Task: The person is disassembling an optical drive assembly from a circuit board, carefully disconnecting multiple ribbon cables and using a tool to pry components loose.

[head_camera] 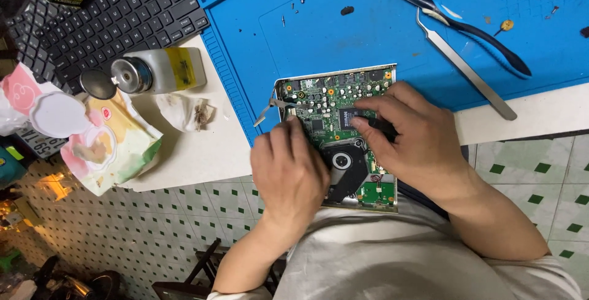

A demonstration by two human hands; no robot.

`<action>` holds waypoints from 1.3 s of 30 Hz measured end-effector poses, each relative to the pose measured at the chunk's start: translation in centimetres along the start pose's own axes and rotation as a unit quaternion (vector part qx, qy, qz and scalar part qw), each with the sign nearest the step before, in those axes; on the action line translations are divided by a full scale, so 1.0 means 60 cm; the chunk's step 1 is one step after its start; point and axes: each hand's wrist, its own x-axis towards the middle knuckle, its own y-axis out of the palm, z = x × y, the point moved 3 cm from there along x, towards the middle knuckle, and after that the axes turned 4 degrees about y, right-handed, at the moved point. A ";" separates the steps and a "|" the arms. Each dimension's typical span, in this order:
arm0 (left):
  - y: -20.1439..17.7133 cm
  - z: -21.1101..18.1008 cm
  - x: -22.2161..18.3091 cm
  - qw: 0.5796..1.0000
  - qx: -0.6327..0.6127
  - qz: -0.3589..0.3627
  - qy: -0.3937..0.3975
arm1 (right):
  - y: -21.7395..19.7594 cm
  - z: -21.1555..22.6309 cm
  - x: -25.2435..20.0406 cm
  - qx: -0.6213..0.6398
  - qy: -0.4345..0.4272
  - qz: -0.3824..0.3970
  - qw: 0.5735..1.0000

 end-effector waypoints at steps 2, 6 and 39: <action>0.009 0.020 -0.012 0.997 -0.077 -0.003 -0.029 | 0.000 0.000 0.000 -0.004 -0.009 0.005 1.000; 0.006 0.042 -0.007 0.980 -0.172 -0.029 -0.099 | 0.001 0.000 -0.002 -0.004 0.002 0.005 1.000; 0.039 0.025 -0.035 0.935 -0.278 -0.052 -0.212 | 0.015 0.054 0.046 -0.289 -0.214 0.094 0.928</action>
